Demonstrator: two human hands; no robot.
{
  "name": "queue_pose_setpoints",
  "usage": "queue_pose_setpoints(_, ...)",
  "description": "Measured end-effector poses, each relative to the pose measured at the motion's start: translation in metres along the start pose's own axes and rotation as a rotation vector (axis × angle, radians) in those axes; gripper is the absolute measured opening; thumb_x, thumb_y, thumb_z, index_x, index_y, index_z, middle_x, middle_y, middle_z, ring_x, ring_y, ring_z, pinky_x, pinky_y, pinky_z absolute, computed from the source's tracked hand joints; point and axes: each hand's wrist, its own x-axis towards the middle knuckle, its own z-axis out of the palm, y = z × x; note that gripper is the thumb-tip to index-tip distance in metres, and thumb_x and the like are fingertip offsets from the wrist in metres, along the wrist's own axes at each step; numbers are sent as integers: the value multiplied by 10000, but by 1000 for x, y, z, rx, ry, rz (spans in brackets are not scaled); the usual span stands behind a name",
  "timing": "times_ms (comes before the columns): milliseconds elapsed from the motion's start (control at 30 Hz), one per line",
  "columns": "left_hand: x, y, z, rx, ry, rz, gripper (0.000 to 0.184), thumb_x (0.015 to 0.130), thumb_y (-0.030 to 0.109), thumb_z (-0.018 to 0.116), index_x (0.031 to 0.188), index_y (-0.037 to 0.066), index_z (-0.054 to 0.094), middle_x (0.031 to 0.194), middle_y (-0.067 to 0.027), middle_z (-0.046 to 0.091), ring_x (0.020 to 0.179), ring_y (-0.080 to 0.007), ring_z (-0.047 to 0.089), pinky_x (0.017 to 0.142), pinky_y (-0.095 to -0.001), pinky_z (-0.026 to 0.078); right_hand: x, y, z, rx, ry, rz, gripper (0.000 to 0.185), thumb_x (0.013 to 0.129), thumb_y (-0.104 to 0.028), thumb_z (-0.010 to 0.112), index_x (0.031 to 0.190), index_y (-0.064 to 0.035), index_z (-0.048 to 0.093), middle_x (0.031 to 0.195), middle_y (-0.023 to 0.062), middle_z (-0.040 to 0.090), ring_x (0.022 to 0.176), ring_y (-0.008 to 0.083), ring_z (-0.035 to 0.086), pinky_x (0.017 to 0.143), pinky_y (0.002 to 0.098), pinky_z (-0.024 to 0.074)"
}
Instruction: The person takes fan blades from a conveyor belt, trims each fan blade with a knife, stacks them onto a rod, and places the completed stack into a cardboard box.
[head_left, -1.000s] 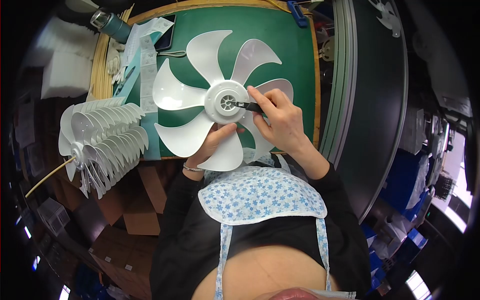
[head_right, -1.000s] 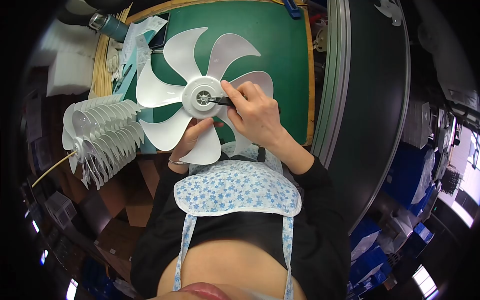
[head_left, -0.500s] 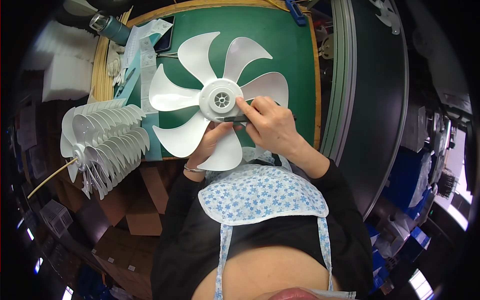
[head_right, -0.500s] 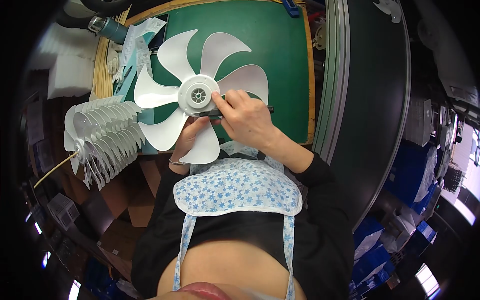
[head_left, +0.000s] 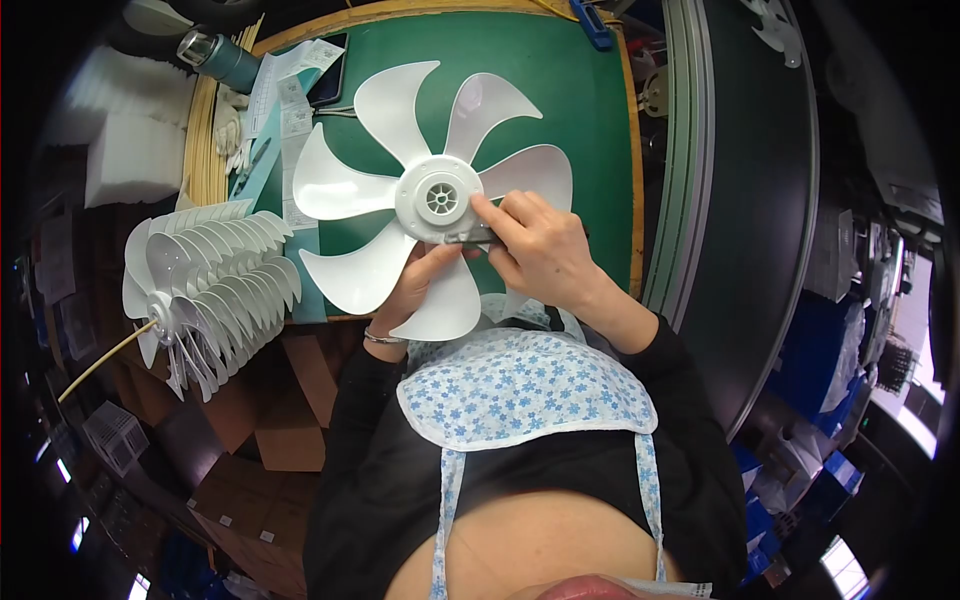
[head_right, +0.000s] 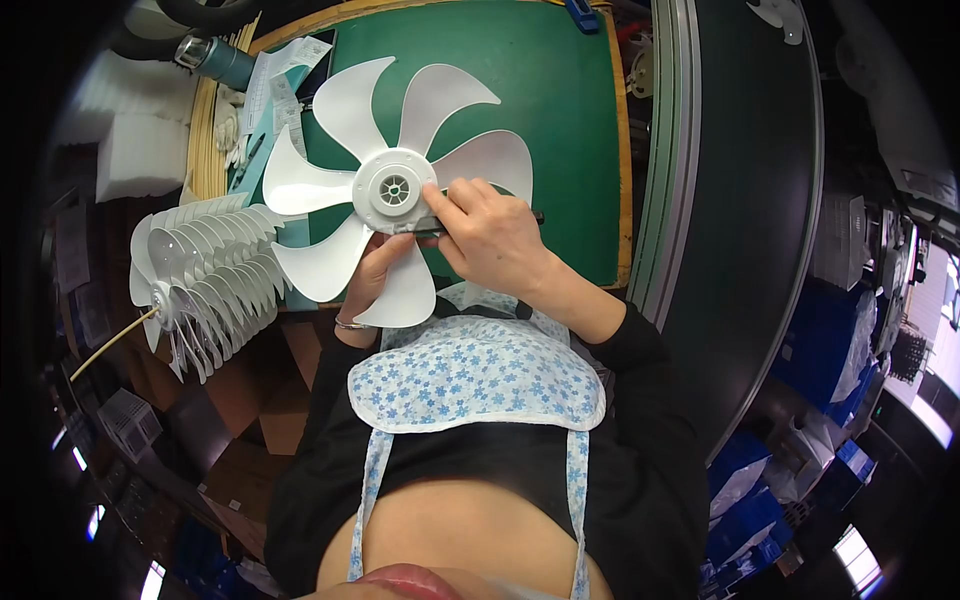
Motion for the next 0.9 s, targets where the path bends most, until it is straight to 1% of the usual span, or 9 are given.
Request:
queue_pose_setpoints(67,0,7,0,-52,-42,-34,408,895,43,542,1289,5,442,1201,-135,551,977,-210,612,840,-341,529,-6,6,-6,134,-31,13,380,705,-152,669,1073,-64,630,874,65,557,777,215,588,589,309,489)
queue_pose_setpoints(167,-4,19,-14,-188,34,-112,403,874,85,524,1258,-23,473,1115,-142,597,938,-197,626,803,-305,535,11,23,-26,-73,367,165,257,740,-152,668,987,-84,654,893,69,600,781,239,605,618,317,498)
queue_pose_setpoints(300,13,5,-85,-724,-95,-144,421,803,102,593,1186,-39,493,1086,-133,582,928,-187,619,853,-264,506,9,48,-14,311,126,341,188,825,-164,660,960,-33,652,755,42,589,671,143,558,596,272,448)
queue_pose_setpoints(367,31,16,-88,-1119,-199,-368,430,816,78,584,1222,-13,475,1161,-115,554,970,-198,596,867,-314,497,10,43,-2,695,7,520,191,862,-171,650,959,-8,645,690,19,560,637,87,506,583,243,412)
queue_pose_setpoints(533,49,-18,-90,168,30,62,418,826,56,571,1231,7,477,1188,-114,547,1005,-210,588,893,-349,483,9,9,23,764,44,664,224,895,-184,623,947,34,615,661,43,550,615,71,467,548,245,393)
queue_pose_setpoints(600,53,9,-39,252,-30,309,415,845,62,587,1245,35,477,1222,-117,527,1015,-233,589,931,-391,458,9,-3,30,586,24,514,226,884,-188,622,998,6,609,712,145,611,634,210,603,592,317,466)
queue_pose_setpoints(633,53,19,-5,-55,196,247,230,846,79,638,1061,37,570,929,-75,629,787,-159,635,697,-279,531,9,-8,30,507,-20,442,237,880,-194,622,1021,-4,605,732,172,624,656,271,635,611,345,486)
queue_pose_setpoints(667,53,16,-18,-30,154,123,250,868,81,601,1107,28,550,976,-84,622,822,-169,641,726,-287,533,8,-11,23,505,-150,401,263,874,-190,613,1085,-39,571,811,182,632,729,329,638,627,382,496)
queue_pose_setpoints(900,31,17,-24,64,21,11,312,865,82,616,1155,3,531,972,-81,621,799,-150,646,666,-256,536,13,-4,10,23,132,67,367,796,-89,645,1145,-116,536,825,70,552,737,234,590,565,329,488)
